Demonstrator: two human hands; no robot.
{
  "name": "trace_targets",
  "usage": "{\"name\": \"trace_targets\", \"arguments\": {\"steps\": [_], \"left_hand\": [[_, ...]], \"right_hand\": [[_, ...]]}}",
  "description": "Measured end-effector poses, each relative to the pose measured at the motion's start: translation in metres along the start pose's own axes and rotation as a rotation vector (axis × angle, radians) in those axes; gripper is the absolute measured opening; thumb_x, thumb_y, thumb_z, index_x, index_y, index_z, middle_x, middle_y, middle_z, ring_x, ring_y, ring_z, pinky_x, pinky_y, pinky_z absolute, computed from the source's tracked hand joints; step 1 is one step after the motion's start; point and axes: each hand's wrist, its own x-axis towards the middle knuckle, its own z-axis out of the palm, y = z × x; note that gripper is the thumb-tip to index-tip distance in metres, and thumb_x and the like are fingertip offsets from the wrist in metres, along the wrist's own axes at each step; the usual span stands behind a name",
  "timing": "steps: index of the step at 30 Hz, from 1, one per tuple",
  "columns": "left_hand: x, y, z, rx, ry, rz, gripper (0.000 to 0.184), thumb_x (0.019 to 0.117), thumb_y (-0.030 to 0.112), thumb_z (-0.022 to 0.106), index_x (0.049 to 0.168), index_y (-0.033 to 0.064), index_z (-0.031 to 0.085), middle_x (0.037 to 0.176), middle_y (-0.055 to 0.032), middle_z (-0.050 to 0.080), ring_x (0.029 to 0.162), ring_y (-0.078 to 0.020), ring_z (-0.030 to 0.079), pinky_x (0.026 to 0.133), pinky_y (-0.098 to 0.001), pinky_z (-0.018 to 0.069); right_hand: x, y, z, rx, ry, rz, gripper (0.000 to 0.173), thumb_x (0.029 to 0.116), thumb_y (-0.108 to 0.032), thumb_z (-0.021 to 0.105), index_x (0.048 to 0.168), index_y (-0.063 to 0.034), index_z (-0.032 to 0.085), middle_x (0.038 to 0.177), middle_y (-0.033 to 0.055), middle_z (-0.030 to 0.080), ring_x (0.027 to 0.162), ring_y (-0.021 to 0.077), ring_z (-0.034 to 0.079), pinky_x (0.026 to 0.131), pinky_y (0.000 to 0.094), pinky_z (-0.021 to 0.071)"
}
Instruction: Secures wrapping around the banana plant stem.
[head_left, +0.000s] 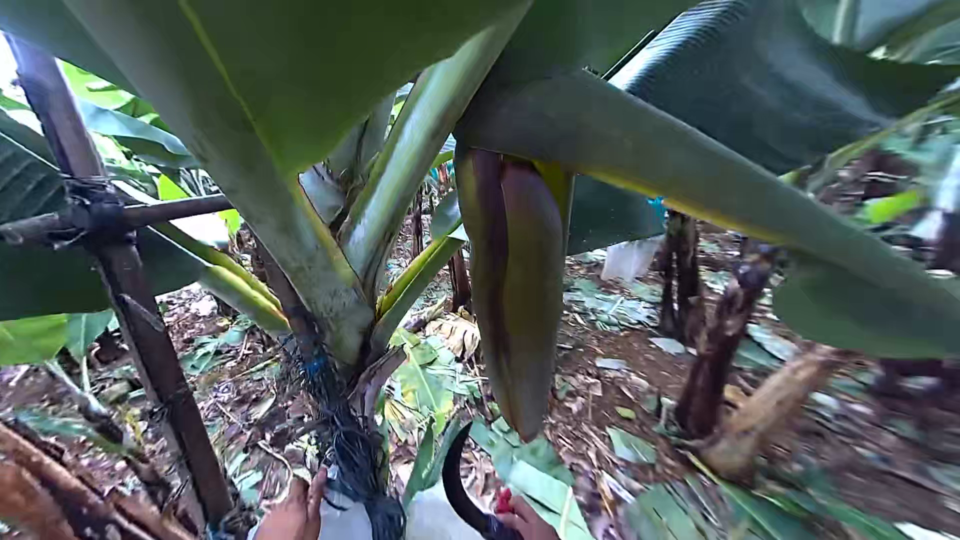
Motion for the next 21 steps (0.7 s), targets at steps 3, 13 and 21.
{"name": "trace_targets", "arguments": {"steps": [3,13,21], "left_hand": [[0.002,-0.006,0.000,-0.028,0.001,0.006,0.076,0.1051,0.064,0.024,0.124,0.0026,0.064,0.101,-0.0267,0.072,0.100,-0.0481,0.070,0.083,-0.0683,0.0530],[0.042,-0.021,0.008,-0.098,-0.014,0.056,0.071,0.1072,0.058,0.029,0.129,-0.0012,0.061,0.104,-0.0281,0.071,0.104,-0.0485,0.068,0.090,-0.0692,0.0501],[0.025,-0.008,0.021,-0.335,0.237,0.204,0.068,0.1071,0.051,0.035,0.130,-0.0063,0.062,0.148,-0.0359,0.046,0.138,-0.0529,0.044,0.114,-0.0669,0.0337]], "right_hand": [[0.010,-0.028,-0.027,-0.014,0.007,0.002,0.031,0.0857,-0.005,0.071,0.115,0.0057,0.073,0.123,0.0274,0.066,0.108,0.0417,0.068,0.094,0.0583,0.0544],[0.064,-0.075,-0.032,0.080,0.296,-0.125,0.028,0.0878,-0.020,0.073,0.102,0.0046,0.075,0.108,0.0187,0.072,0.098,0.0237,0.070,0.090,0.0407,0.0581],[0.058,-0.068,-0.044,0.439,0.477,-0.279,0.016,0.0952,-0.030,0.070,0.109,-0.0353,0.075,0.126,-0.0212,0.067,0.119,-0.0035,0.060,0.103,0.0214,0.0512]]}}
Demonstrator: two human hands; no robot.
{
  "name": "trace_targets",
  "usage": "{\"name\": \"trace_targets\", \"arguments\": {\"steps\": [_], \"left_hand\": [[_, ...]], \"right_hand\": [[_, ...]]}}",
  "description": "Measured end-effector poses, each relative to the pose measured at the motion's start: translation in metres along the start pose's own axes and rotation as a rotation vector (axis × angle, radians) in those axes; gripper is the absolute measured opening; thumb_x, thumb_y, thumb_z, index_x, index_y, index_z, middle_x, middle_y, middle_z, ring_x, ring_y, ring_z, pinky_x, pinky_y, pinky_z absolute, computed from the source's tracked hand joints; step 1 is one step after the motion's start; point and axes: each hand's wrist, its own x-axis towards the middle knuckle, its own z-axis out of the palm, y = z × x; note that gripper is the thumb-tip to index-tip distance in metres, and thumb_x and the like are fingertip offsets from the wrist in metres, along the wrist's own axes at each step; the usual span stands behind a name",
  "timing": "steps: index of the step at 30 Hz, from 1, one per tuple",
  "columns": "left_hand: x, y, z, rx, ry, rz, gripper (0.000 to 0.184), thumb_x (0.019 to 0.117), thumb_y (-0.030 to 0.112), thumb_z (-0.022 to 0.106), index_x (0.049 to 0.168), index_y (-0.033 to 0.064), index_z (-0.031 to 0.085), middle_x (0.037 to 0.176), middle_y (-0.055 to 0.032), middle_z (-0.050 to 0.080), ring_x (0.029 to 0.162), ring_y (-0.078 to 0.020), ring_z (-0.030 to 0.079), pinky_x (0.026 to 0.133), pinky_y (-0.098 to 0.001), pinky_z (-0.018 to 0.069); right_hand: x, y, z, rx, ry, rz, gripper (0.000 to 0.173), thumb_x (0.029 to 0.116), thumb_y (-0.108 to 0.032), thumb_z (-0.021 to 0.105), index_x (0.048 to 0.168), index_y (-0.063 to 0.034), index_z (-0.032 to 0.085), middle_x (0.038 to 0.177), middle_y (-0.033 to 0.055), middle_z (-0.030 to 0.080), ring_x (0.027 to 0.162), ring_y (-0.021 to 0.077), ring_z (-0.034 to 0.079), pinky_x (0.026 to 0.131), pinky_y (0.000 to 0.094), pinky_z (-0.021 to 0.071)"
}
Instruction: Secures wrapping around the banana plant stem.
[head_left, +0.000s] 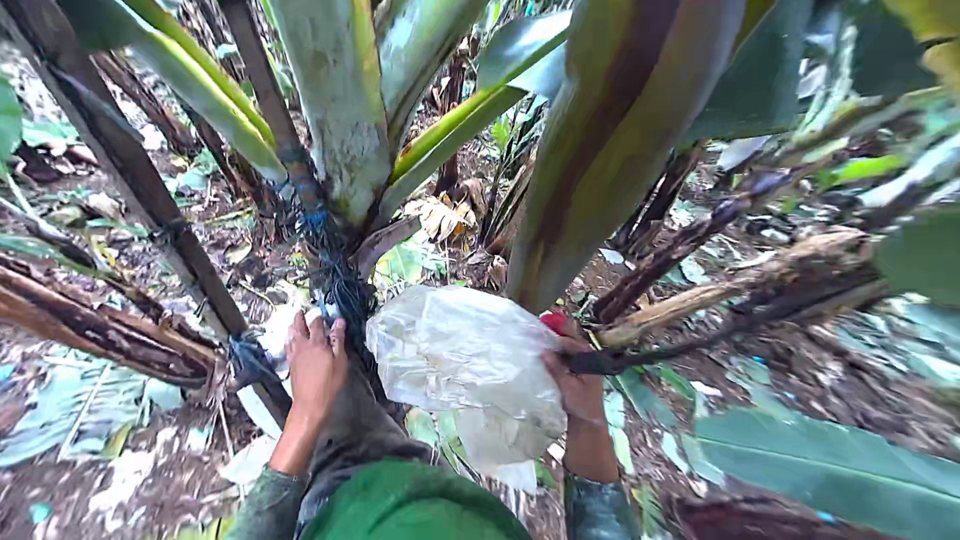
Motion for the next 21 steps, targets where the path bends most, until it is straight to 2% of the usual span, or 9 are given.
{"name": "trace_targets", "arguments": {"steps": [2,5,6,8,10,13,15,19,21], "left_hand": [[-0.014,0.019,0.006,-0.189,0.057,-0.041,0.059,0.1084,0.043,0.034,0.122,-0.0051,0.065,0.131,-0.0286,0.060,0.123,-0.0426,0.059,0.103,-0.0598,0.0466],[-0.023,0.045,0.013,-0.840,-0.510,-0.385,0.067,0.1104,0.053,0.017,0.142,0.0045,0.052,0.114,-0.0139,0.070,0.096,-0.0240,0.070,0.080,-0.0457,0.0588],[-0.026,0.049,0.017,-1.125,-0.708,-0.463,0.067,0.1087,0.057,0.015,0.144,0.0121,0.049,0.114,-0.0107,0.072,0.098,-0.0237,0.072,0.079,-0.0455,0.0620],[-0.030,0.061,0.021,-1.585,-0.880,-0.536,0.051,0.1088,0.050,0.019,0.126,0.0187,0.056,0.108,-0.0057,0.075,0.098,-0.0195,0.073,0.083,-0.0413,0.0624],[-0.023,0.074,0.016,-1.787,-0.814,-0.477,0.046,0.1094,0.046,0.026,0.117,0.0198,0.063,0.104,-0.0024,0.076,0.098,-0.0154,0.073,0.085,-0.0369,0.0620],[0.000,0.084,0.002,-1.728,-0.713,-0.276,0.035,0.1049,0.043,0.048,0.126,0.0160,0.058,0.107,0.0009,0.075,0.100,-0.0119,0.072,0.088,-0.0340,0.0614],[0.007,0.086,-0.009,-1.657,-0.756,-0.224,0.048,0.0991,0.051,0.059,0.129,0.0134,0.057,0.109,0.0012,0.075,0.101,-0.0111,0.072,0.090,-0.0337,0.0610],[0.010,0.080,-0.021,-1.595,-0.729,-0.223,0.044,0.1029,0.048,0.048,0.127,0.0121,0.058,0.107,0.0002,0.075,0.099,-0.0109,0.072,0.088,-0.0328,0.0615],[0.007,0.068,-0.029,-1.588,-0.650,-0.201,0.053,0.0965,0.058,0.059,0.126,0.0139,0.061,0.108,0.0006,0.076,0.099,-0.0112,0.073,0.089,-0.0329,0.0614]], "right_hand": [[-0.014,-0.012,-0.007,-0.003,0.183,0.119,0.019,0.0917,-0.024,0.071,0.110,-0.0247,0.073,0.118,-0.0213,0.070,0.110,-0.0083,0.062,0.098,0.0162,0.0517],[-0.028,-0.033,-0.015,-0.082,0.415,0.328,0.045,0.0921,-0.005,0.055,0.126,0.0210,0.042,0.110,-0.0008,0.062,0.099,-0.0170,0.055,0.091,0.0060,0.0446],[-0.032,-0.036,-0.017,-0.109,0.427,0.362,0.048,0.0939,-0.002,0.051,0.129,0.0263,0.035,0.112,0.0042,0.058,0.100,-0.0179,0.052,0.092,0.0044,0.0415],[-0.042,-0.032,-0.018,-0.114,0.423,0.373,0.034,0.0936,-0.003,0.054,0.124,0.0118,0.050,0.107,-0.0097,0.067,0.099,-0.0166,0.058,0.091,0.0074,0.0482],[-0.056,-0.016,-0.022,-0.122,0.361,0.436,0.024,0.0898,-0.002,0.058,0.113,-0.0048,0.064,0.095,-0.0209,0.072,0.089,-0.0141,0.065,0.084,0.0109,0.0551],[-0.076,0.016,-0.023,-0.103,0.270,0.683,0.023,0.0897,0.002,0.052,0.110,-0.0054,0.060,0.081,-0.0154,0.070,0.071,-0.0060,0.067,0.069,0.0169,0.0593],[-0.083,0.035,-0.010,-0.051,0.242,0.771,0.022,0.0925,0.004,0.051,0.111,-0.0050,0.057,0.079,-0.0115,0.070,0.066,-0.0015,0.067,0.064,0.0207,0.0601],[-0.089,0.064,0.015,0.039,0.212,0.761,0.028,0.0915,0.003,0.054,0.118,-0.0046,0.055,0.090,-0.0082,0.072,0.078,0.0005,0.070,0.074,0.0234,0.0617],[-0.083,0.064,0.030,0.001,0.175,0.745,0.027,0.0913,0.003,0.055,0.118,-0.0010,0.054,0.090,-0.0078,0.070,0.081,-0.0020,0.068,0.077,0.0214,0.0602]]}}
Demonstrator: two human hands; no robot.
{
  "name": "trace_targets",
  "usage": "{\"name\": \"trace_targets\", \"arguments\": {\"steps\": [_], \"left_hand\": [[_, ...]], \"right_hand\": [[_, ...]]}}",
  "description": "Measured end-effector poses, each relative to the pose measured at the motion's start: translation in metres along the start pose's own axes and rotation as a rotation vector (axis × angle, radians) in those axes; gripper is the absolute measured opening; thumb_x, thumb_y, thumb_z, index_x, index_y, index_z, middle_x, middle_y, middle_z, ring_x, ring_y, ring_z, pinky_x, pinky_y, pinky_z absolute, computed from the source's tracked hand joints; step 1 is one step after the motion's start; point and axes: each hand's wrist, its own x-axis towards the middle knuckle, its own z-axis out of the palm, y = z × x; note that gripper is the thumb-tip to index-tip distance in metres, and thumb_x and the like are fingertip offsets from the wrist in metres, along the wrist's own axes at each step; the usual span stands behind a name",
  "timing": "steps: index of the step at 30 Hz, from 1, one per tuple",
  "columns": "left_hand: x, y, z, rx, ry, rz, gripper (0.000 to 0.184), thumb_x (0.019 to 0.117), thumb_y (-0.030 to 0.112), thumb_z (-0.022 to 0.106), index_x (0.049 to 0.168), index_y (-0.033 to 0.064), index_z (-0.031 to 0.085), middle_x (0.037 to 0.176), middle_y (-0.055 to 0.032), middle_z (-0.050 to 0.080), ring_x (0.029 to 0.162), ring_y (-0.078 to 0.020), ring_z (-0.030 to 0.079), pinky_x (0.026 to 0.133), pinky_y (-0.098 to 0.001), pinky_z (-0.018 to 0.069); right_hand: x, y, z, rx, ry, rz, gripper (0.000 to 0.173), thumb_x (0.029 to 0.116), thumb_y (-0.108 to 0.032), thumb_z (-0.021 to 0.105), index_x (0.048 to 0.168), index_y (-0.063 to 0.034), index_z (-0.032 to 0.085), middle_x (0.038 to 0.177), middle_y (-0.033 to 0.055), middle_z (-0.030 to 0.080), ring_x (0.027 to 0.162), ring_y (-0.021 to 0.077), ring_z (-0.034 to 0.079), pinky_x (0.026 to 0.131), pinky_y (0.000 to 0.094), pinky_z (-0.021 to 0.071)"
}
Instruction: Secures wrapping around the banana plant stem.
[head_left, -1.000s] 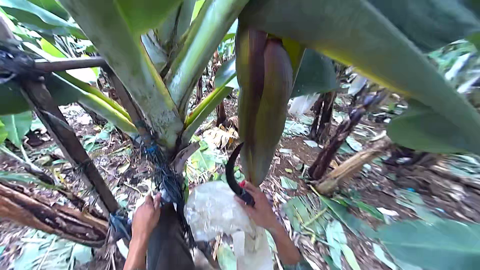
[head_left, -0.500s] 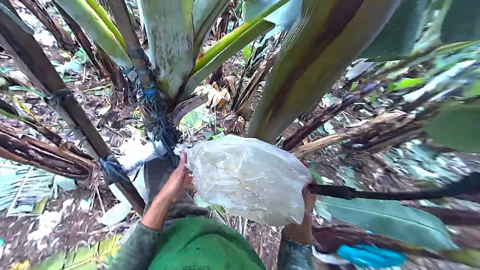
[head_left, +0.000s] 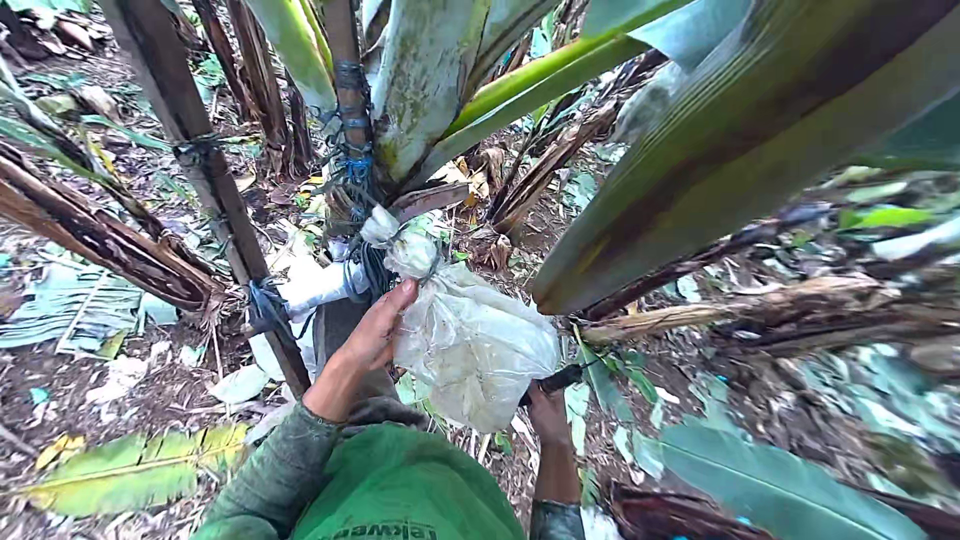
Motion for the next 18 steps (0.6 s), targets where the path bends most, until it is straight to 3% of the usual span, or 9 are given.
{"name": "trace_targets", "arguments": {"steps": [4,5,8,10,12,13,15,17,18], "left_hand": [[-0.043,0.015,-0.027,0.215,0.208,0.227,0.039,0.0870,0.062,0.069,0.108,0.0292,0.071,0.100,0.0143,0.076,0.092,0.0015,0.071,0.083,-0.0222,0.0604],[-0.057,0.016,-0.040,0.246,0.277,0.294,0.035,0.0862,0.060,0.071,0.107,0.0316,0.072,0.100,0.0158,0.076,0.092,0.0030,0.070,0.083,-0.0210,0.0600],[-0.094,0.021,-0.079,0.249,0.513,0.459,0.035,0.0898,0.053,0.069,0.113,0.0271,0.067,0.100,0.0147,0.075,0.093,0.0023,0.070,0.083,-0.0210,0.0603],[-0.116,0.024,-0.101,0.243,0.654,0.525,0.029,0.1032,0.043,0.049,0.120,0.0224,0.059,0.101,0.0146,0.074,0.094,0.0025,0.070,0.084,-0.0207,0.0603],[-0.135,0.029,-0.111,0.200,0.729,0.601,0.029,0.1080,0.038,0.038,0.119,0.0254,0.062,0.102,0.0146,0.075,0.095,0.0026,0.070,0.085,-0.0205,0.0598],[-0.145,0.029,-0.114,0.181,0.758,0.640,0.029,0.1081,0.035,0.036,0.117,0.0270,0.062,0.101,0.0149,0.075,0.095,0.0031,0.070,0.084,-0.0195,0.0598],[-0.166,0.026,-0.116,0.122,0.790,0.719,0.022,0.1036,0.039,0.048,0.112,0.0264,0.064,0.099,0.0122,0.076,0.094,0.0014,0.071,0.082,-0.0208,0.0604],[-0.182,0.023,-0.114,0.052,0.816,0.777,0.033,0.0842,0.052,0.075,0.104,0.0259,0.070,0.095,0.0091,0.076,0.091,-0.0007,0.072,0.080,-0.0228,0.0611],[-0.188,0.022,-0.108,0.028,0.840,0.793,0.037,0.0784,0.054,0.079,0.100,0.0258,0.071,0.093,0.0086,0.076,0.090,-0.0007,0.072,0.079,-0.0227,0.0614]], "right_hand": [[0.003,-0.015,0.025,-0.205,-0.244,-0.005,0.028,0.0901,-0.001,0.062,0.116,0.0081,0.057,0.086,-0.0003,0.068,0.070,-0.0004,0.064,0.068,0.0223,0.0581],[0.007,-0.018,0.032,-0.242,-0.352,-0.013,0.029,0.0905,-0.004,0.064,0.117,0.0072,0.059,0.089,0.0006,0.069,0.073,-0.0004,0.065,0.071,0.0225,0.0580],[0.036,-0.017,0.057,-0.264,-0.632,-0.098,0.053,0.0930,-0.016,0.069,0.137,0.0067,0.051,0.120,0.0098,0.067,0.102,0.0066,0.066,0.092,0.0271,0.0561],[0.056,-0.012,0.078,-0.263,-0.624,-0.203,0.056,0.0848,-0.026,0.077,0.127,0.0056,0.057,0.111,0.0095,0.066,0.096,0.0087,0.064,0.087,0.0286,0.0555],[0.069,-0.011,0.100,-0.229,-0.555,-0.344,0.050,0.0781,-0.036,0.084,0.105,0.0021,0.065,0.096,0.0033,0.067,0.086,0.0032,0.062,0.081,0.0247,0.0542],[0.073,-0.012,0.112,-0.200,-0.526,-0.425,0.046,0.0798,-0.042,0.082,0.094,-0.0008,0.066,0.089,-0.0004,0.065,0.079,-0.0003,0.060,0.077,0.0221,0.0532],[0.078,-0.014,0.136,-0.091,-0.455,-0.510,0.044,0.0850,-0.045,0.078,0.086,-0.0034,0.064,0.080,-0.0040,0.063,0.066,-0.0020,0.057,0.064,0.0210,0.0532],[0.085,-0.020,0.158,0.049,-0.378,-0.556,0.031,0.0872,-0.036,0.077,0.084,-0.0095,0.060,0.073,-0.0078,0.061,0.057,0.0008,0.057,0.055,0.0245,0.0542],[0.090,-0.023,0.169,0.104,-0.365,-0.600,0.026,0.0894,-0.033,0.074,0.080,-0.0125,0.061,0.076,-0.0082,0.063,0.058,0.0015,0.058,0.056,0.0249,0.0550]]}}
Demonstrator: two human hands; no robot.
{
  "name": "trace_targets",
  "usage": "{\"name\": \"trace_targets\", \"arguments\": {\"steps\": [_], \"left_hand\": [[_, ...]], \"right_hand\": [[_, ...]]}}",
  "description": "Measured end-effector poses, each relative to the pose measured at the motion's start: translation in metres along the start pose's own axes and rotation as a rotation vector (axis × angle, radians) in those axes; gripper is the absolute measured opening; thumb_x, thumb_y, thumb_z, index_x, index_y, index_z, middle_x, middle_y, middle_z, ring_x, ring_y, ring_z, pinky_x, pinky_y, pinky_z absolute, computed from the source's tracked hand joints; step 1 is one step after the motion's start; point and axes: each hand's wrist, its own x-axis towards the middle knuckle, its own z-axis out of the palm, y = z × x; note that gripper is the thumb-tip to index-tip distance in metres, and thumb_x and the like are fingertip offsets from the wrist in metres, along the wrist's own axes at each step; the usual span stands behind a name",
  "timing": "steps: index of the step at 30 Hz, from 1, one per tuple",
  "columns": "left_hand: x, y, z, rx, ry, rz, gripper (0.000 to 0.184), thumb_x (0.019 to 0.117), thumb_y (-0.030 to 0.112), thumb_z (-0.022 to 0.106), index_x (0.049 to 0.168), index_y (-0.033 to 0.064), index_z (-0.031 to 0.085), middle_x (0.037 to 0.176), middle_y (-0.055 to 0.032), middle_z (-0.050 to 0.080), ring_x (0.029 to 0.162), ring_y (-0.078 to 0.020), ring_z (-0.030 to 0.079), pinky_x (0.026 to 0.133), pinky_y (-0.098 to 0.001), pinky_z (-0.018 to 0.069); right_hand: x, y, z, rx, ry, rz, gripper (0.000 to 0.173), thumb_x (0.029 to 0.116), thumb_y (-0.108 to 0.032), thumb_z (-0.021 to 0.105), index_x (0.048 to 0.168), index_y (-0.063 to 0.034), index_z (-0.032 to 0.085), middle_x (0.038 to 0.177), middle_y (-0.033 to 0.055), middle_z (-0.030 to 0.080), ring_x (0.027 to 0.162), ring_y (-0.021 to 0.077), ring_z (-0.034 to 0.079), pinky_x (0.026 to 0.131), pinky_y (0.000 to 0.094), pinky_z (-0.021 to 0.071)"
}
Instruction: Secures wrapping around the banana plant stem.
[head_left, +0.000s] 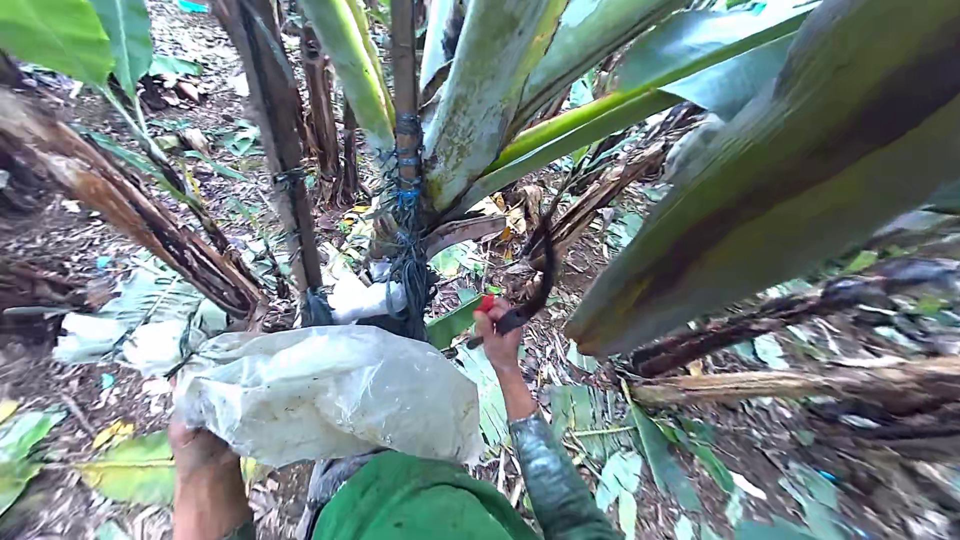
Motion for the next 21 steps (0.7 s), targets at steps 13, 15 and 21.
{"name": "trace_targets", "arguments": {"steps": [13,15,21], "left_hand": [[-0.002,0.000,0.040,0.214,-0.210,-0.085,0.012,0.0937,0.041,0.066,0.097,0.0311,0.071,0.090,0.0145,0.076,0.083,0.0034,0.070,0.076,-0.0196,0.0606],[0.006,-0.008,0.054,0.238,-0.286,-0.150,0.013,0.0966,0.038,0.061,0.094,0.0305,0.072,0.086,0.0126,0.075,0.079,0.0014,0.070,0.073,-0.0221,0.0605],[0.026,-0.039,0.110,0.495,-0.680,-0.188,0.036,0.1051,0.037,0.048,0.077,0.0232,0.067,0.067,0.0129,0.062,0.059,0.0031,0.057,0.056,-0.0190,0.0508]], "right_hand": [[0.076,0.013,0.017,-0.364,-0.208,0.373,0.077,0.0819,-0.034,0.087,0.139,0.0015,0.049,0.116,0.0217,0.067,0.099,0.0283,0.069,0.090,0.0480,0.0577],[0.061,-0.010,0.002,-0.264,-0.051,0.229,0.097,0.0796,-0.029,0.087,0.153,0.0038,0.032,0.141,0.0270,0.053,0.122,0.0325,0.060,0.102,0.0470,0.0541],[0.031,-0.136,0.013,-0.298,-0.642,0.005,0.093,0.0821,-0.071,0.070,0.149,-0.0089,0.050,0.140,0.0085,0.062,0.124,0.0188,0.061,0.102,0.0430,0.0542]]}}
